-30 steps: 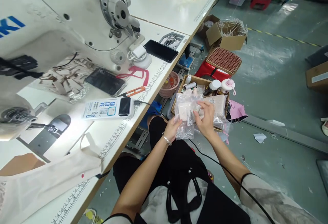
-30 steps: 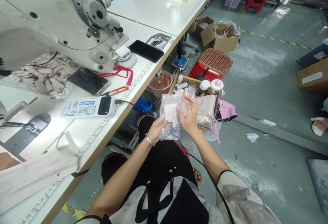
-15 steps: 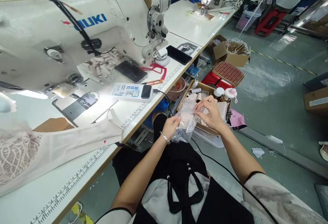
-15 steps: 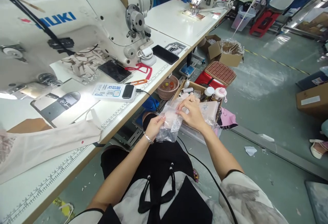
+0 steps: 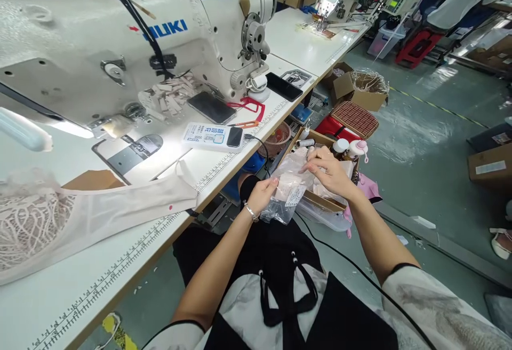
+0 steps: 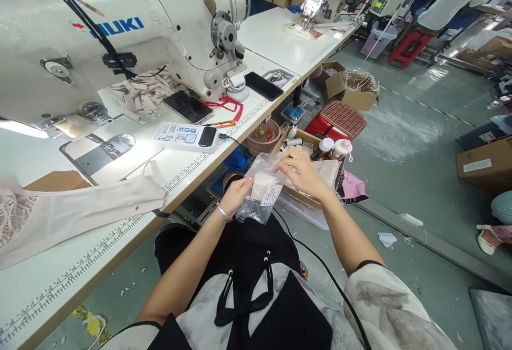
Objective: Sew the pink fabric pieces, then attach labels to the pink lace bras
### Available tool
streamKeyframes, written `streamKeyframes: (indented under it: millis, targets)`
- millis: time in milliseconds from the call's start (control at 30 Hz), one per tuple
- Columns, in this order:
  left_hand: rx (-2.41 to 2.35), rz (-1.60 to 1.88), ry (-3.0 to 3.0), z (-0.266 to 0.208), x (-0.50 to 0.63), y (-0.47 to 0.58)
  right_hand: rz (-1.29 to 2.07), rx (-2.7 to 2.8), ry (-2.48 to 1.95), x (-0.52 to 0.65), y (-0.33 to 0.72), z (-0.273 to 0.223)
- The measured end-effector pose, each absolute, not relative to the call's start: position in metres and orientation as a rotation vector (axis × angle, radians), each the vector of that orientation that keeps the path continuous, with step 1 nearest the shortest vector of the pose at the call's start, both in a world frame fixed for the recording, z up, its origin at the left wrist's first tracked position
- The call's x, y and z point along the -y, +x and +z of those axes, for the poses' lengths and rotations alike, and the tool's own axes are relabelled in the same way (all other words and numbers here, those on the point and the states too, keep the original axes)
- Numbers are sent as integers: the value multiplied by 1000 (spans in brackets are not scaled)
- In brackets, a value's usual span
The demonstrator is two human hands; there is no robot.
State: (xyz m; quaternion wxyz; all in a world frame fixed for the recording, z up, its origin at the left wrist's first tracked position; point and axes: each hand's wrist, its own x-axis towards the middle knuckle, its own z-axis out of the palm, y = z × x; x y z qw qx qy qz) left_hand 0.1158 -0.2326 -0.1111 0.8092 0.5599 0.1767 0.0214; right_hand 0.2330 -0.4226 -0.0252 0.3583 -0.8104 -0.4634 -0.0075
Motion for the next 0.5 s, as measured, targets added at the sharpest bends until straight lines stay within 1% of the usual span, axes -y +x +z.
streamKeyframes:
  millis: [200,267,333,500]
  targets:
    - [-356,-174,902,-99,226,110,414,1292,-1806,434,239,-3]
    - [-375,-211,828,-98,227,110,416,1316,-1782,434,239,1]
    - [-393,-224,788,-98,228,111,334,1292,-1796,433,239,0]
    - [-368,-277,799,-93,232,112,202,1060,-1768,430,242,-15]
